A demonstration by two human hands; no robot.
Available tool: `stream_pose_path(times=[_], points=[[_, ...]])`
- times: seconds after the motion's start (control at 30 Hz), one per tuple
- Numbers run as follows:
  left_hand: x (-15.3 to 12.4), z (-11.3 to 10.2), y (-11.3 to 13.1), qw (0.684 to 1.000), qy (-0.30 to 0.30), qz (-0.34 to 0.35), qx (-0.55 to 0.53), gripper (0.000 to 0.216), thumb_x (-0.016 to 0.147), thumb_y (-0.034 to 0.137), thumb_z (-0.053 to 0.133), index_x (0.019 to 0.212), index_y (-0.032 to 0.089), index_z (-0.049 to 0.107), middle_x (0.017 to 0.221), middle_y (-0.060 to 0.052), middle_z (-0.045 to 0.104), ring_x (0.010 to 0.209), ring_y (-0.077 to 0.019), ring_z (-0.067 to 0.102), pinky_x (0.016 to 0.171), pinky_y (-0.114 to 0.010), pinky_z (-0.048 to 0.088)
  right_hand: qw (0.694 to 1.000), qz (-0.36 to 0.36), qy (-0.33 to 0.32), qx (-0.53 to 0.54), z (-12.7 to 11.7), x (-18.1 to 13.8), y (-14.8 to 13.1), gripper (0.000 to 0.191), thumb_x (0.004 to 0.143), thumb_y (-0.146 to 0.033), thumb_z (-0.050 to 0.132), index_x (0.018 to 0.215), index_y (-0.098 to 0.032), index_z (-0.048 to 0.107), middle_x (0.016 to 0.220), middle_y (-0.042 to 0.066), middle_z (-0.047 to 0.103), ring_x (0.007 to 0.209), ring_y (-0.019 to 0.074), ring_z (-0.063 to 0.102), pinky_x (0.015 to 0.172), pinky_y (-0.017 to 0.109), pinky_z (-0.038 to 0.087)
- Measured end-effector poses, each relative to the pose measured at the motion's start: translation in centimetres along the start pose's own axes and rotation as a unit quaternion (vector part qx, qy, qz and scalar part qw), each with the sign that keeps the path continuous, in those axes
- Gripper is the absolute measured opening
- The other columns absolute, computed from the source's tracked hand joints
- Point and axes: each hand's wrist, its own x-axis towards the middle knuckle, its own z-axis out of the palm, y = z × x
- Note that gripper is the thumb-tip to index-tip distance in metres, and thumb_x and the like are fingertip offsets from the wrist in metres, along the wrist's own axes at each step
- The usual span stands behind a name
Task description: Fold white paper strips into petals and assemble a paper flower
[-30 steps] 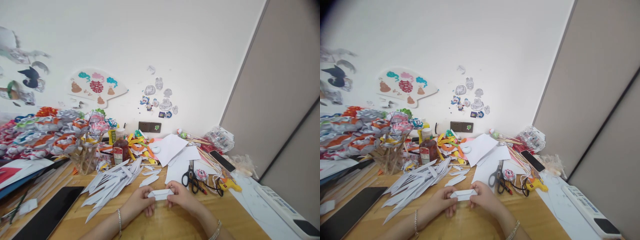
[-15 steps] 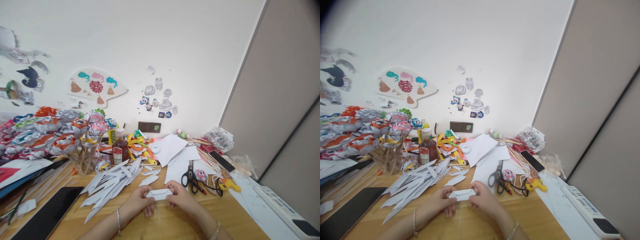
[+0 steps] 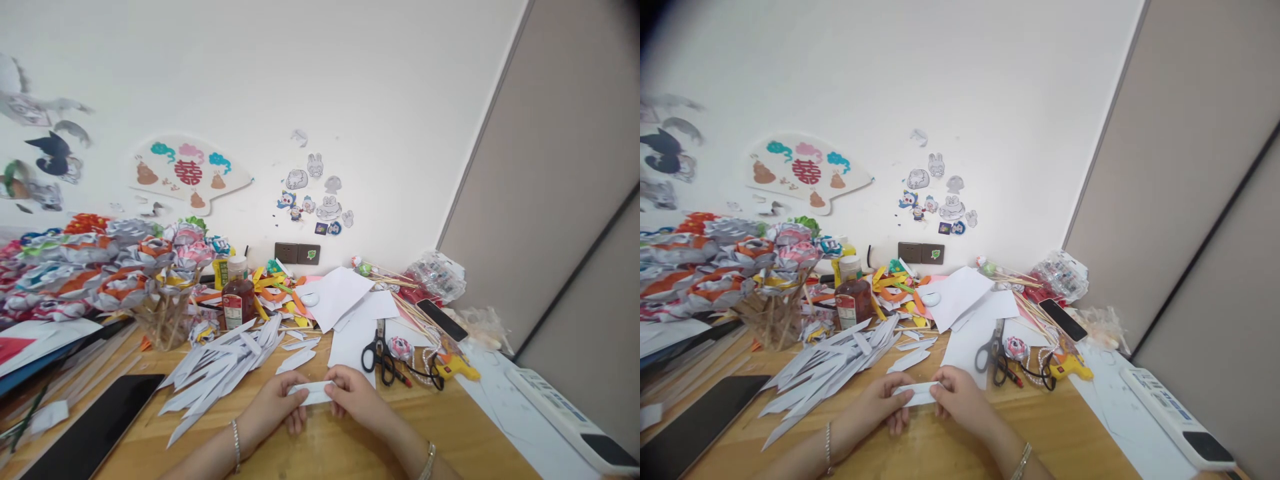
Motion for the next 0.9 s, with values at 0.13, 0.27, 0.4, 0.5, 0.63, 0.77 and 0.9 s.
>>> stream_pose_path(times=[0.13, 0.27, 0.4, 0.5, 0.63, 0.77, 0.9], points=[[0.1, -0.4, 0.0, 1.0, -0.003, 0.002, -0.029, 0.052, 0.057, 0.056, 0.067, 0.088, 0.016, 0.052, 0.046, 0.003, 0.062, 0.037, -0.0117, 0.055, 0.039, -0.02, 0.039, 1.0, -0.008, 0.01, 0.015, 0.5, 0.0, -0.1, 0.031, 0.073, -0.044, 0.057, 0.085, -0.016, 0.054, 0.048, -0.007, 0.051, 0.04, 0.0092, 0.046, 0.043, 0.021, 0.035], [-0.1, -0.7, 0.4, 0.996, -0.003, -0.005, -0.09, 0.042, 0.059, 0.046, 0.071, 0.082, 0.016, 0.053, 0.049, 0.004, 0.063, 0.039, -0.0083, 0.055, 0.041, -0.018, 0.039, 0.999, -0.025, 0.009, 0.036, 0.6, 0.1, 0.0, 0.03, 0.074, -0.043, 0.057, 0.087, -0.016, 0.056, 0.05, -0.005, 0.054, 0.043, 0.0101, 0.049, 0.046, 0.022, 0.038], [-0.7, -0.8, 0.9, 0.988, -0.004, -0.003, -0.157, 0.037, 0.058, 0.037, 0.076, 0.079, 0.015, 0.054, 0.056, 0.003, 0.064, 0.045, -0.0072, 0.057, 0.047, -0.018, 0.043, 0.998, -0.044, 0.013, 0.035, 0.3, 0.1, 0.1, 0.027, 0.074, -0.04, 0.058, 0.085, -0.015, 0.06, 0.055, -0.003, 0.057, 0.047, 0.0105, 0.052, 0.051, 0.023, 0.041], [-0.7, -0.8, 0.9, 0.986, -0.007, 0.0, -0.166, 0.037, 0.058, 0.038, 0.077, 0.074, 0.015, 0.053, 0.057, 0.002, 0.065, 0.048, -0.0088, 0.058, 0.048, -0.02, 0.044, 0.998, -0.049, 0.015, 0.025, 0.2, 0.1, 0.2, 0.024, 0.075, -0.037, 0.058, 0.084, -0.014, 0.061, 0.058, -0.002, 0.058, 0.049, 0.0104, 0.052, 0.052, 0.024, 0.042], [-0.4, -0.9, 0.5, 0.989, -0.009, 0.007, -0.15, 0.036, 0.058, 0.039, 0.077, 0.071, 0.014, 0.053, 0.057, 0.001, 0.065, 0.049, -0.0099, 0.06, 0.049, -0.021, 0.045, 0.999, -0.05, 0.015, 0.015, 0.2, 0.1, 0.3, 0.02, 0.074, -0.033, 0.059, 0.085, -0.016, 0.061, 0.062, -0.002, 0.057, 0.053, 0.0114, 0.053, 0.053, 0.024, 0.043], [-0.2, -0.8, 0.3, 0.992, 0.0, 0.007, -0.123, 0.035, 0.057, 0.035, 0.077, 0.072, 0.014, 0.054, 0.059, 0.001, 0.066, 0.05, -0.0101, 0.06, 0.051, -0.022, 0.045, 0.997, -0.075, 0.004, 0.006, 0.2, 0.0, 0.4, 0.019, 0.073, -0.031, 0.061, 0.086, -0.018, 0.062, 0.079, 0.002, 0.06, 0.067, 0.0152, 0.057, 0.055, 0.024, 0.044], [-0.2, -0.5, 0.4, 0.998, 0.01, 0.012, -0.065, 0.038, 0.056, 0.037, 0.075, 0.077, 0.015, 0.053, 0.05, 0.003, 0.064, 0.046, -0.0103, 0.058, 0.049, -0.021, 0.043, 0.997, -0.079, -0.014, -0.005, 0.2, -0.1, 0.2, 0.02, 0.078, -0.033, 0.056, 0.086, -0.016, 0.062, 0.073, 0.001, 0.058, 0.06, 0.012, 0.054, 0.056, 0.023, 0.043]])
